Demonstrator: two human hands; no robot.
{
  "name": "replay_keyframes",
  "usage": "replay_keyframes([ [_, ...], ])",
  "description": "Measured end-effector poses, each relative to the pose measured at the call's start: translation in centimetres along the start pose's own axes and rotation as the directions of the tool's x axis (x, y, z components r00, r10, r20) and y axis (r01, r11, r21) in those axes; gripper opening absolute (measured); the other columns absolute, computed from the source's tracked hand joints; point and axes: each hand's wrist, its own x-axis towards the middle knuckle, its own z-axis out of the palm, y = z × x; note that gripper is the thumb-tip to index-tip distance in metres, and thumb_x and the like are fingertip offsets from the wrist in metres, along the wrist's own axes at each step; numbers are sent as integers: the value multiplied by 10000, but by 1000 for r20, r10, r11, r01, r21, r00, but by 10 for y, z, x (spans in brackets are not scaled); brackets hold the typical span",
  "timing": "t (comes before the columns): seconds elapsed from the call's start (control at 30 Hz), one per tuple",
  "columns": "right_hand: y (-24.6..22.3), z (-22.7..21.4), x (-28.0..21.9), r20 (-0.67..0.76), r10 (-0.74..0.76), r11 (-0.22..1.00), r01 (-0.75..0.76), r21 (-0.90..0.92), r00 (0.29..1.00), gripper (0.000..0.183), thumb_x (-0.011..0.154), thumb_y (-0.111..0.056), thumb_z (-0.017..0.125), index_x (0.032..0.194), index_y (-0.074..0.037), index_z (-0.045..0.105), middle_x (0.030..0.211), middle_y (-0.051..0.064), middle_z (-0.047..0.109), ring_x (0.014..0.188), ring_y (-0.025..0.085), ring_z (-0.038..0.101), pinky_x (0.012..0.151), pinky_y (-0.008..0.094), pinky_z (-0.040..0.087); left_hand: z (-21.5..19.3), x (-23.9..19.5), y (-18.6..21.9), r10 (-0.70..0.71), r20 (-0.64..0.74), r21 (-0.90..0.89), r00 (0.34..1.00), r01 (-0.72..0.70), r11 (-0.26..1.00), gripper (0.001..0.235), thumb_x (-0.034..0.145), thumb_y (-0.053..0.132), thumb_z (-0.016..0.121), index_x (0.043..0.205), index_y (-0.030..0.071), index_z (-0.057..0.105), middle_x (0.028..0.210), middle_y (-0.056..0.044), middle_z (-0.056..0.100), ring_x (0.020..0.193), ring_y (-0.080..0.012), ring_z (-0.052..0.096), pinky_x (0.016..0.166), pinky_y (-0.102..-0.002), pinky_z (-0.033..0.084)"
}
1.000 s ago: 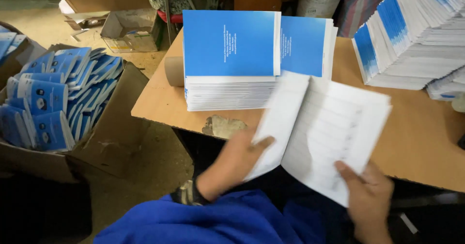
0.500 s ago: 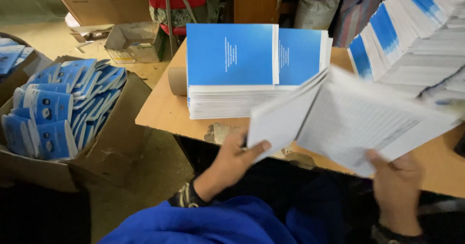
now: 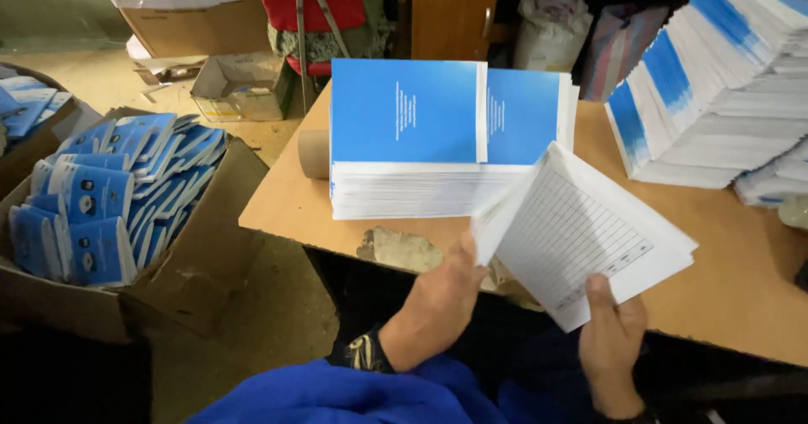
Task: Folding and stacking paper booklets by hand on a table.
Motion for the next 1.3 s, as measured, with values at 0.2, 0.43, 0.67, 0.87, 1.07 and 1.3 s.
replay_keyframes([
  [0.2, 24, 1, -11, 155, -34, 905, -35, 423, 987, 582, 1029, -373, 303, 1332, 109, 420, 1361, 255, 487, 1269, 344, 495, 1113, 445, 414, -15, -4, 47, 551, -312, -73, 774, -598, 798, 205, 981, 56, 597, 1183, 41, 568, 1375, -270, 508, 1174, -345, 640, 948, -366, 558],
  [0.43, -11, 6, -17, 277, 16, 926, -119, 358, 961, 683, 974, -463, 321, 1354, 87, 460, 1270, 205, 568, 1168, 280, 556, 967, 362, 473, -20, -2, 76, 532, -329, 70, 780, -542, 837, 501, 843, 490, 598, 1001, 18, 536, 1166, -230, 600, 832, -306, 672, 645, -347, 537],
  [0.67, -22, 8, -16, 304, -107, 858, -66, 510, 947, 670, 972, -460, 379, 1323, 107, 440, 1307, 239, 527, 1222, 332, 526, 1017, 411, 470, -17, 0, 66, 478, -191, -98, 857, -501, 860, 417, 894, 407, 571, 1069, 29, 555, 1144, -186, 585, 796, -303, 644, 619, -373, 524],
  [0.87, 10, 3, -11, 282, -208, 895, 66, 441, 937, 502, 984, -434, 505, 1167, 30, 556, 1102, 116, 616, 1047, 202, 582, 926, 332, 495, -18, 2, 58, 471, -130, -184, 872, -488, 853, 295, 938, 308, 563, 1079, 49, 549, 1108, -133, 571, 888, -305, 638, 673, -392, 535],
  [1.07, -4, 9, -16, 225, -160, 969, 109, 224, 961, 274, 903, -94, 592, 1154, 15, 571, 1107, 104, 626, 1043, 178, 582, 935, 324, 494, -20, 1, 62, 487, -217, -146, 846, -521, 841, 46, 957, 84, 539, 947, 41, 526, 958, -142, 553, 894, -312, 620, 614, -376, 485],
  [1.3, -3, 16, -10, -32, -21, 991, 16, -130, 999, 284, 857, -123, 709, 1108, 2, 669, 1102, 96, 676, 1006, 151, 597, 917, 319, 490, -6, 11, 34, 557, -333, 488, 761, -366, 792, 436, 947, 44, 426, 1376, 91, 486, 1138, -30, 668, 706, -218, 613, 575, -346, 472],
])
